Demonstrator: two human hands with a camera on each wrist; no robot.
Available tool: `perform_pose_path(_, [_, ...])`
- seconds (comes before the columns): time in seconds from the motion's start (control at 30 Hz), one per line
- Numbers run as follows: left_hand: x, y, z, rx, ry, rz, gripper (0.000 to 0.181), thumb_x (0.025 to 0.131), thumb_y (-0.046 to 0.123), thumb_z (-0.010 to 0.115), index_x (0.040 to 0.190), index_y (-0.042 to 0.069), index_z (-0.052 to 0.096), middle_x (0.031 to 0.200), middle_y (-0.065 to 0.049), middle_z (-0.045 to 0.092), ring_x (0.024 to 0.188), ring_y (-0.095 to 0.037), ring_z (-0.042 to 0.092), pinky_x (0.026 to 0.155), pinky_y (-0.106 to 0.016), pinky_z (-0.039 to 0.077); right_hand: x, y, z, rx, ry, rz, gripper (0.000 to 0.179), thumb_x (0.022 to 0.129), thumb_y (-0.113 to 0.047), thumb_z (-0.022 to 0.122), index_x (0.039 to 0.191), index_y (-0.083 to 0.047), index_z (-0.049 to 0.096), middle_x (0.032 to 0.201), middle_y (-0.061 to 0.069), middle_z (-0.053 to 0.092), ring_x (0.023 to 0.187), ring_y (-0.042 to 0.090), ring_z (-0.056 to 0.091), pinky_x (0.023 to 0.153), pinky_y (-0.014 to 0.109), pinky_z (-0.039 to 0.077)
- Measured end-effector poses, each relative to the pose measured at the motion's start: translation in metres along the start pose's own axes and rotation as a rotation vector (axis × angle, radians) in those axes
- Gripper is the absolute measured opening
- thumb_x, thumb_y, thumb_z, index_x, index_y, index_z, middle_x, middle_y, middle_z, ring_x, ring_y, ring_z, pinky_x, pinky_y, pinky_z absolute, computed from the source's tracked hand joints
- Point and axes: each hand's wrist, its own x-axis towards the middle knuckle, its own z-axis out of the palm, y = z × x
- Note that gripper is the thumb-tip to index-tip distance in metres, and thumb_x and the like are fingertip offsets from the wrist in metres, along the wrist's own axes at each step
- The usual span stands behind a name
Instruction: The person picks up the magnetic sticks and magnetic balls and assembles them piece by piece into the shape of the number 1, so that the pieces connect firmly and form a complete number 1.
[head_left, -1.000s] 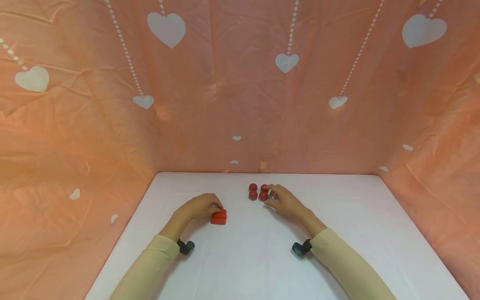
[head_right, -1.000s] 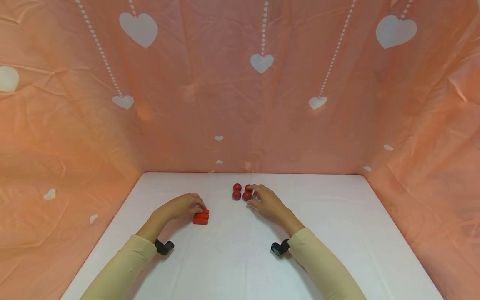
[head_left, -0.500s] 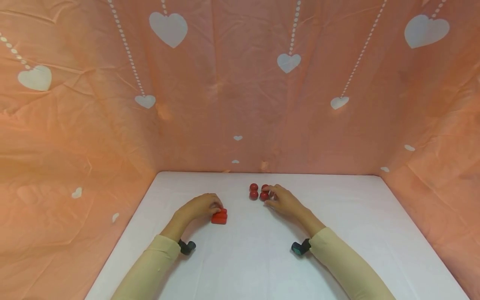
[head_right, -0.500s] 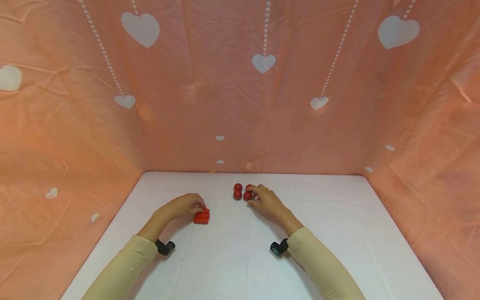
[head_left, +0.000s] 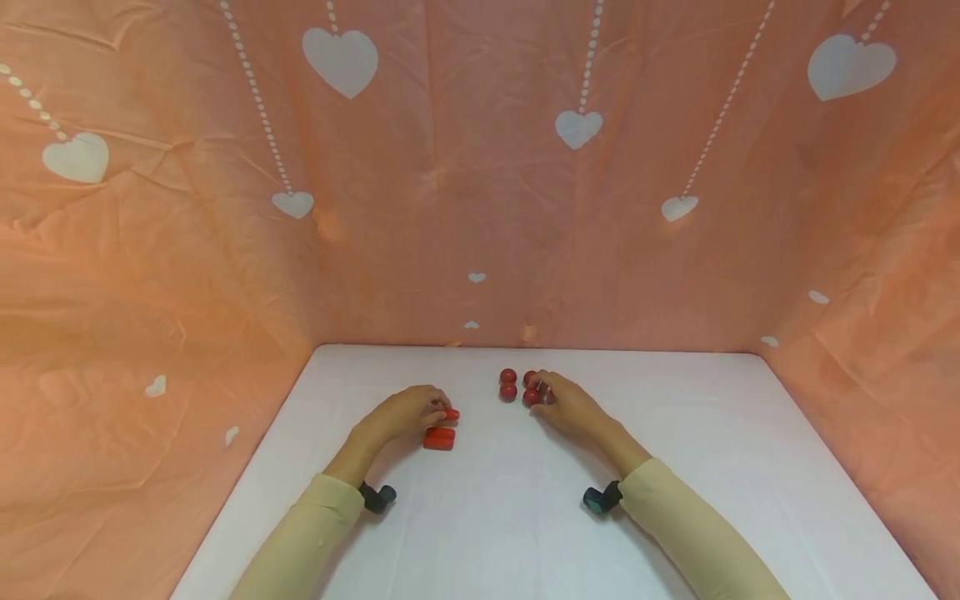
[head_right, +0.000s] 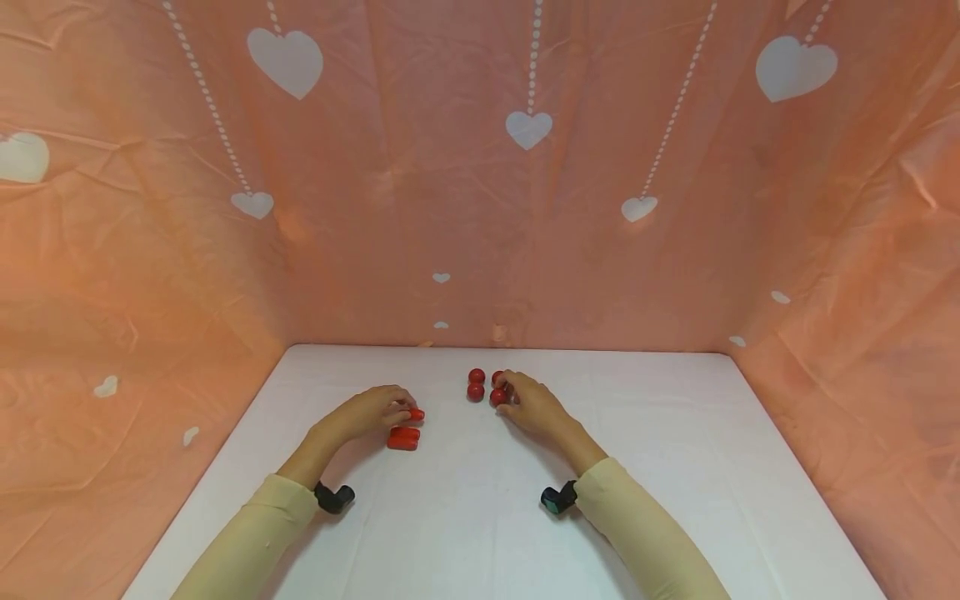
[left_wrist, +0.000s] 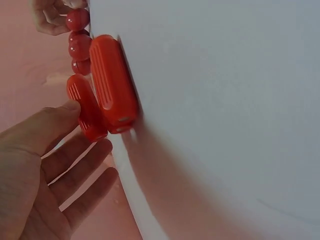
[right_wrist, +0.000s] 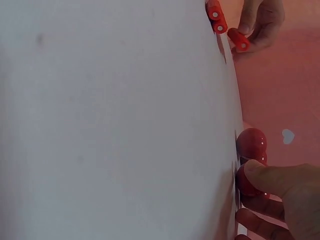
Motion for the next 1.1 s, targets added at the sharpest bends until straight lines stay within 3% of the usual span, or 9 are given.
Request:
perform_pose_path(0.13, [0.001, 0.007, 0.002, -0.053, -0.002, -0.044, 0.017, 0.104, 0.023, 0.073, 0.12, 0.02, 0.075, 0.117, 0.001, 0.072, 0.115, -0.023, 0.065, 0.106, -0.047, 0.054, -0.001, -0.001, 0.001, 0.0, 0.007, 0.009, 0.03, 0.097, -0.019, 0.082, 0.12, -0.019, 0.062, 0.102, 0.001, 0.065, 0.098, 0.021, 0.06, 0.09, 0.04, 0.054])
perform_pose_path(0.37, [0.005, 0.017, 0.006, -0.102, -0.016, -0.07, 0.021, 0.104, 0.026, 0.074, 0.124, 0.023, 0.073, 0.117, 0.004, 0.072, 0.111, -0.021, 0.064, 0.102, -0.046, 0.056, -0.005, 0.0, -0.001, 0.005, -0.012, 0.027, 0.028, 0.098, -0.018, 0.081, 0.117, -0.02, 0.062, 0.105, 0.001, 0.066, 0.101, 0.023, 0.061, 0.093, 0.042, 0.055])
perform_pose_path(0.5, [0.007, 0.022, 0.008, -0.129, -0.011, -0.052, 0.02, 0.103, 0.026, 0.074, 0.123, 0.023, 0.073, 0.115, 0.004, 0.073, 0.107, -0.019, 0.064, 0.095, -0.042, 0.057, -0.01, 0.002, -0.001, 0.018, -0.013, 0.029, 0.032, 0.098, -0.017, 0.08, 0.126, -0.016, 0.065, 0.114, 0.004, 0.069, 0.104, 0.025, 0.063, 0.097, 0.046, 0.056])
perform_pose_path(0.67, [0.007, 0.029, 0.013, -0.17, 0.033, 0.018, 0.016, 0.104, 0.02, 0.073, 0.12, 0.018, 0.072, 0.11, 0.002, 0.074, 0.102, -0.019, 0.067, 0.093, -0.04, 0.058, -0.02, 0.001, -0.002, 0.053, -0.001, 0.051, 0.043, 0.099, -0.018, 0.079, 0.14, -0.014, 0.067, 0.127, 0.009, 0.07, 0.111, 0.027, 0.063, 0.105, 0.052, 0.054])
perform_pose_path(0.83, [0.008, 0.036, 0.021, -0.221, 0.051, 0.033, 0.017, 0.104, 0.019, 0.073, 0.121, 0.016, 0.072, 0.112, 0.001, 0.074, 0.103, -0.018, 0.067, 0.094, -0.04, 0.059, -0.028, 0.0, -0.001, 0.08, 0.02, 0.038, 0.04, 0.099, -0.017, 0.079, 0.137, -0.013, 0.07, 0.122, 0.006, 0.071, 0.104, 0.024, 0.062, 0.1, 0.048, 0.054])
perform_pose_path(0.93, [0.009, 0.04, 0.025, -0.26, 0.057, 0.018, 0.018, 0.104, 0.019, 0.074, 0.122, 0.016, 0.072, 0.113, 0.001, 0.074, 0.103, -0.017, 0.067, 0.09, -0.036, 0.059, -0.031, -0.002, -0.002, 0.103, 0.027, 0.013, 0.038, 0.099, -0.015, 0.079, 0.135, -0.011, 0.07, 0.117, 0.004, 0.071, 0.1, 0.021, 0.062, 0.096, 0.045, 0.054])
perform_pose_path(1.1, [0.008, 0.047, 0.03, -0.393, 0.038, -0.011, 0.02, 0.105, 0.023, 0.072, 0.123, 0.014, 0.072, 0.11, -0.004, 0.073, 0.09, -0.02, 0.068, 0.067, -0.033, 0.06, -0.039, -0.006, -0.003, 0.15, 0.03, 0.011, 0.037, 0.099, -0.015, 0.079, 0.134, -0.012, 0.069, 0.115, 0.001, 0.072, 0.099, 0.02, 0.063, 0.093, 0.043, 0.055])
